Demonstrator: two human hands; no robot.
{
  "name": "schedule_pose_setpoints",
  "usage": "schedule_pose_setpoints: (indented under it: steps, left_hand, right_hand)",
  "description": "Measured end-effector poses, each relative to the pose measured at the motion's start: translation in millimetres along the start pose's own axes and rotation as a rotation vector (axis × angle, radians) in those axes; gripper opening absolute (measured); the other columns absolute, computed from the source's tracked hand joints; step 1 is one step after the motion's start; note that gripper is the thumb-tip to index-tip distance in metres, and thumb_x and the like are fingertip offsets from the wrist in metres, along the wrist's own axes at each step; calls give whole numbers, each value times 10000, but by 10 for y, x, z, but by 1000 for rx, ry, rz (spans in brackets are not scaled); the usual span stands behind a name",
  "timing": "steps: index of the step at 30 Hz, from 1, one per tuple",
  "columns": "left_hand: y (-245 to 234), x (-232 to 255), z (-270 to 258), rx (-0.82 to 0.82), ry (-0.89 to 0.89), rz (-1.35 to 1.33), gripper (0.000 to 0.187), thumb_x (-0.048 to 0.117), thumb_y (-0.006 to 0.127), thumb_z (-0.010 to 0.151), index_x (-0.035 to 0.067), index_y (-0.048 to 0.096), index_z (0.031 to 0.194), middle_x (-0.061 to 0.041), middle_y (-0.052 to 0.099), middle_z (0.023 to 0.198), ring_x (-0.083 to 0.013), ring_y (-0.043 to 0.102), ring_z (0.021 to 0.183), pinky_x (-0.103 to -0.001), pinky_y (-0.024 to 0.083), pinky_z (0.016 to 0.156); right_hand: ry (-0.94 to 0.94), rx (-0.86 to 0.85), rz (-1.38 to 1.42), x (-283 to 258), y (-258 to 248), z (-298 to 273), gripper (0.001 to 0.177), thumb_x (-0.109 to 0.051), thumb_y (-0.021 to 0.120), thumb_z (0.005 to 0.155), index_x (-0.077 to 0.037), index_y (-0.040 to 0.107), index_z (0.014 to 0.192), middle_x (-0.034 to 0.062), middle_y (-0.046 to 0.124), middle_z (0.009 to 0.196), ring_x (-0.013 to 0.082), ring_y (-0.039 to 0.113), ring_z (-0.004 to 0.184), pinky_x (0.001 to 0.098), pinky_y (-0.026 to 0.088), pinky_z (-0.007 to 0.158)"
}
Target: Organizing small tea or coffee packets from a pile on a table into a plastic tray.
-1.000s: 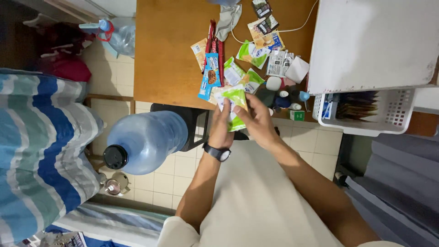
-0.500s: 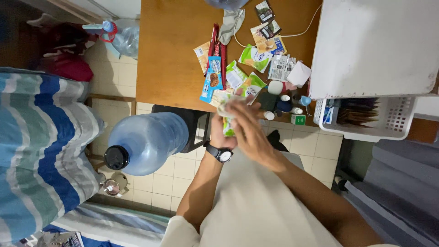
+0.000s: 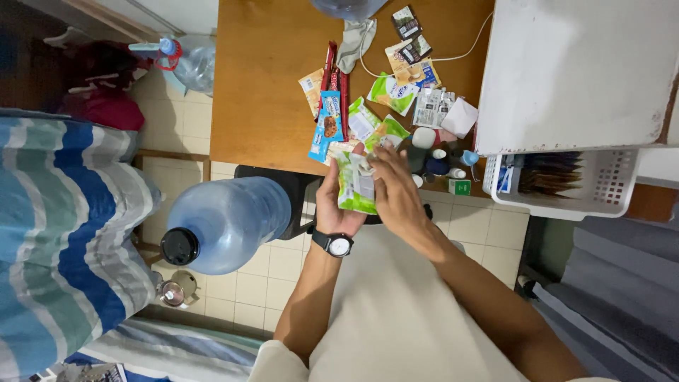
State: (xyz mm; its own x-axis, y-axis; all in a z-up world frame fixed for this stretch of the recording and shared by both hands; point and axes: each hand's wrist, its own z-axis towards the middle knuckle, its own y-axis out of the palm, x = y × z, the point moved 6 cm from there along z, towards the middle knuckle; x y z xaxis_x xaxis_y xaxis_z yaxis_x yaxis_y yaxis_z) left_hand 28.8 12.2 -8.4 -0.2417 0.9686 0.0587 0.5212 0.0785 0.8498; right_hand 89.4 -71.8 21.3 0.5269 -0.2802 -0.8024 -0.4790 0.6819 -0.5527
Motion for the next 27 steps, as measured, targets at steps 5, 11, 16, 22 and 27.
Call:
schedule_pose_setpoints:
  steps: [5,11,16,22,27]
  left_hand:
    - [-251,7,131,58,26,65,600,439,623,996,102,513,1481,-191,665,1269,-348,667,1125,-463,555,976]
    - [-401,97,256,162,94,231,700,631,512,998,172,390,1512,-135,609,1177,-345,631,1181,-521,481,1062]
    - [-265,34,158,229,203,439,889,709,483,965,120,224,1578,-188,407,1283,-417,475,1307,-605,354,1146]
    - [74,104,-85,147,489,584,402,275,745,953,87,672,1300,-147,715,1190,-255,656,1161,-453,439,1061]
    - [-96,78,-94,229,333,352,330,86,818,851,10,681,1142,-208,749,1035,-336,756,905,-491,654,778]
  right_hand:
    - [81,2,161,146,92,-102,355,19,548,976,-47,637,1314,214,634,1365,408,570,1315,510,417,1146]
    - [-64,-143,272,-625,-3,-103,465,-209,533,1057,-25,494,1482,292,545,1438,504,550,1288,594,495,1039]
    - [-22,86,291,-132,86,-221,387,-112,706,981,-43,642,1357,208,683,1267,449,660,1170,520,562,947]
    - [420,242,471,307,-209,-156,73,-151,820,934,-95,777,953,30,738,747,90,632,673,259,518,636]
    - [571,197,375,447,-174,-98,293,-298,956,762,-132,717,792,-7,614,549,62,572,540,221,416,484]
